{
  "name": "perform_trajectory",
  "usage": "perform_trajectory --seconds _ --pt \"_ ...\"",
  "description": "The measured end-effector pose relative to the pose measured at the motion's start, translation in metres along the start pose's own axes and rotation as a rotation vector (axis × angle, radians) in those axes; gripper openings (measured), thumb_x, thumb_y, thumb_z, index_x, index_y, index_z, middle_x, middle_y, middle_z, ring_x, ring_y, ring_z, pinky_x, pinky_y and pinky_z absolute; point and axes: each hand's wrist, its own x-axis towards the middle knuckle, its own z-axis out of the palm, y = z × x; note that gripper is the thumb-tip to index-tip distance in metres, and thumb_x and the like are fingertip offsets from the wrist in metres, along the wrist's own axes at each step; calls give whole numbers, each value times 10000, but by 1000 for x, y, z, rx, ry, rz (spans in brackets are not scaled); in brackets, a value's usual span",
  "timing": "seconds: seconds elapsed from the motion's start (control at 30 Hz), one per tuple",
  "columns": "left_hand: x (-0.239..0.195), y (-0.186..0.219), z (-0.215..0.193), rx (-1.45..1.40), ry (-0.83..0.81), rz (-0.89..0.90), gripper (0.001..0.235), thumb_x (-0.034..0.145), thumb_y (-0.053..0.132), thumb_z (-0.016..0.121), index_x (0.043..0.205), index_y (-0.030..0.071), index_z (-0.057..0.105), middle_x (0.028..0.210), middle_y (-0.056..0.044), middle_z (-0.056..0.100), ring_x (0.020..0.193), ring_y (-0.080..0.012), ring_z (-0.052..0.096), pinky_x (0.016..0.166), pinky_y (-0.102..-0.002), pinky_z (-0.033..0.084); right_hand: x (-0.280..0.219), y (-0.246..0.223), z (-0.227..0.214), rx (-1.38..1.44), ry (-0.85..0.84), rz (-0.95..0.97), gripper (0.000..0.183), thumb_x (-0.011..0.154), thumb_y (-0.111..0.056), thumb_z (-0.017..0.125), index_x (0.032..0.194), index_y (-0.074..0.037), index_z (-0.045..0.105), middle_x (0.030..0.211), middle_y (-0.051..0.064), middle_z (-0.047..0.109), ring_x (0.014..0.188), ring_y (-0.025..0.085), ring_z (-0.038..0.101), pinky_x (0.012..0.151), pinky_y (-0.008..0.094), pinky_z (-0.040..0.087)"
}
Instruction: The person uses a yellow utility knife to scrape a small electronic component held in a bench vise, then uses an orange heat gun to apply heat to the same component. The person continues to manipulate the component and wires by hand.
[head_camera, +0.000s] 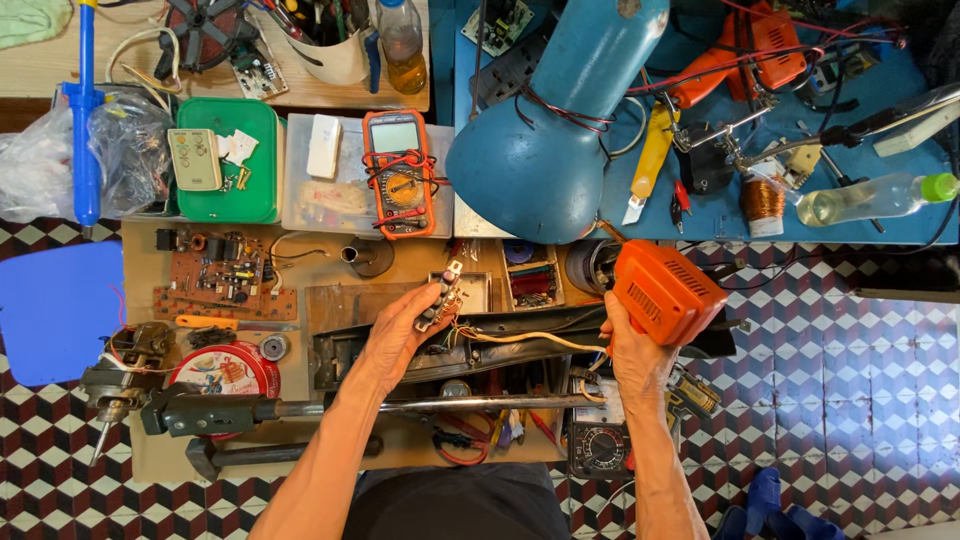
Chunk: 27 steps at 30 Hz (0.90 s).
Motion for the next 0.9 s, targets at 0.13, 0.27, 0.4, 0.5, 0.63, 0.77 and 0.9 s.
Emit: perform_trajectory --seconds 0.13,0.27,0.4,0.5,0.63,0.77,0.9 --pt "0 -1 -2 0 -12 1 533 925 386 674 1306 14 646 1177 -82 691 1100 -160 676 1007 -329 553 1 3 -2 19 -17 -60 565 882 -111 744 1332 -37 411 800 23 642 561 80 610 483 222 514" --pt "1 -1 -1 -4 19 -12 539 910 382 686 1305 17 646 1178 -69 693 1102 -159 670 997 -336 549 5 7 -2 -55 -51 6 472 925 -121 754 1302 -9 493 777 50 635 571 101 600 513 238 530" --pt "0 -1 0 2 24 -13 552 906 391 687 1310 17 641 1180 -73 689 1107 -161 671 1007 -340 545 4 8 -2 17 -32 -26 499 886 -125 750 1279 -21 461 787 1 639 577 81 611 501 231 547" --pt "1 -1 1 23 34 -20 560 892 401 685 1309 30 635 1195 -63 689 1117 -151 673 1020 -334 545 4 7 -3 -35 -54 7 408 912 -148 746 1237 -26 533 716 9 621 559 87 592 489 230 517" --pt "1 -1 -1 20 15 -6 569 894 410 688 1301 15 635 1173 -67 688 1112 -158 679 1027 -332 551 1 7 -2 -39 -47 54 393 923 -159 736 1243 -37 544 698 15 615 534 90 557 461 238 470" --pt "2 -3 -3 11 21 -11 548 909 397 687 1297 13 643 1134 -83 694 1084 -168 678 1005 -335 557 -3 6 -2 4 -70 18 332 977 -148 728 1244 -4 593 734 19 627 589 87 583 519 235 492" --pt "3 -4 -3 0 16 -13 522 921 383 685 1284 9 648 1132 -80 688 1078 -166 677 999 -338 558 -3 0 3 8 -39 43 445 925 -127 727 1297 -27 503 695 17 614 537 87 559 459 233 462"
